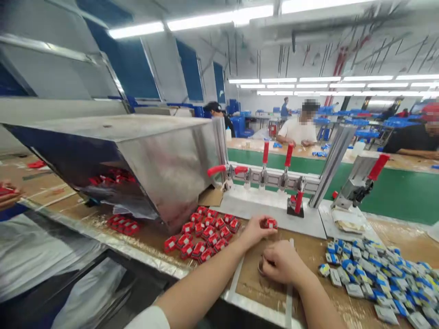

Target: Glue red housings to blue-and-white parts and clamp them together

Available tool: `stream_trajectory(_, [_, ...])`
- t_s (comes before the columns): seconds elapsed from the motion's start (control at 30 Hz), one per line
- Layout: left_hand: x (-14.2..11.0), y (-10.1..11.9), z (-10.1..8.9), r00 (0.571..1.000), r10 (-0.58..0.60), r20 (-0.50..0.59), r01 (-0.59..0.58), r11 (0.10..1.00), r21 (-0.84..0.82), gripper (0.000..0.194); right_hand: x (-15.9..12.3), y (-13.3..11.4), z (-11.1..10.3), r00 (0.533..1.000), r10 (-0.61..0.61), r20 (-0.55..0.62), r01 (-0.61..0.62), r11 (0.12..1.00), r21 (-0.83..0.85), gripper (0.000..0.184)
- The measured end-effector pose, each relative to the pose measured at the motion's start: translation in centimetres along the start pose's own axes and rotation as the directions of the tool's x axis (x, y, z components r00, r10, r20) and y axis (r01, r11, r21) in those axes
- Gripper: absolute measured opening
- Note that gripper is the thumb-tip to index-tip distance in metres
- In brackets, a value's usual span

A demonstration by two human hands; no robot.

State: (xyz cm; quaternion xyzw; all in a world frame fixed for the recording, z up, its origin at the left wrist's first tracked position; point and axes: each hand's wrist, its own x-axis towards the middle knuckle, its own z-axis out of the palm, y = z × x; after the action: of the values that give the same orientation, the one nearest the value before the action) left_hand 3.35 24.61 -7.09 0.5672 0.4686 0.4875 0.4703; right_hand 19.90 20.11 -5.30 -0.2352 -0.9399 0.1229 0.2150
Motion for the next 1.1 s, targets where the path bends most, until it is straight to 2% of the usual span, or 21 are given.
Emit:
stream_trajectory(0.1, [0.1, -0.5, 0.0, 0.999, 0.002, 0.039, -0.003, 1.0, 0.022, 0.047, 0.1, 0.7, -0.5, 0.999, 0.001, 0.045, -0.008, 0.988, 0.156, 0.032])
stream_trajectory(0.17, [0.3, -0.7, 0.0, 0.998, -0.006, 0.067, 0.003, 0.999, 0.041, 0.045, 0.1, 1.4, -0.7, 0.997, 0.066, -0.028, -0.056, 0.965, 0.257, 0.037])
stream_trajectory(0.23, [0.5, -0.6, -0.1, 0.995, -0.015, 0.097, 0.009, 0.998, 0.056, 0.043, 0.1, 1.9, -1.0, 0.973, 0.174, -0.154, -0.114, 0.934, 0.34, 0.041])
stream_trajectory(0.3, [0.4, -0.5, -0.1, 0.992, -0.029, 0.124, 0.019, 0.997, 0.078, 0.041, 0.0, 2.1, -1.3, 0.906, 0.307, -0.291, -0.179, 0.902, 0.393, 0.045])
stream_trajectory(0.43, [0.1, -0.2, 0.0, 0.988, -0.054, 0.145, 0.033, 0.988, 0.149, 0.039, 0.2, 2.7, -1.4, 0.662, 0.544, -0.516, -0.338, 0.831, 0.443, 0.046])
stream_trajectory(0.47, [0.0, -0.1, 0.0, 0.988, -0.056, 0.145, 0.032, 0.986, 0.167, 0.039, 0.3, 2.9, -1.3, 0.622, 0.568, -0.539, -0.365, 0.819, 0.443, 0.046])
stream_trajectory(0.5, [0.0, 0.0, 0.0, 0.988, -0.055, 0.143, 0.028, 0.983, 0.183, 0.038, 0.4, 3.2, -1.2, 0.603, 0.582, -0.546, -0.385, 0.812, 0.439, 0.046])
stream_trajectory(0.73, [0.0, 0.0, 0.0, 0.988, -0.039, 0.146, 0.007, 0.977, 0.212, 0.038, 0.8, 4.2, -0.5, 0.655, 0.578, -0.486, -0.415, 0.813, 0.408, 0.046])
stream_trajectory(0.97, [-0.1, 0.0, 0.1, 0.988, -0.043, 0.151, 0.013, 0.98, 0.197, 0.036, 0.8, 4.2, -0.4, 0.675, 0.564, -0.476, -0.428, 0.825, 0.37, 0.048])
stream_trajectory(1.1, [-0.2, 0.2, 0.1, 0.99, -0.04, 0.137, 0.012, 0.98, 0.201, 0.034, 0.7, 4.2, -0.4, 0.682, 0.523, -0.511, -0.438, 0.852, 0.286, 0.046])
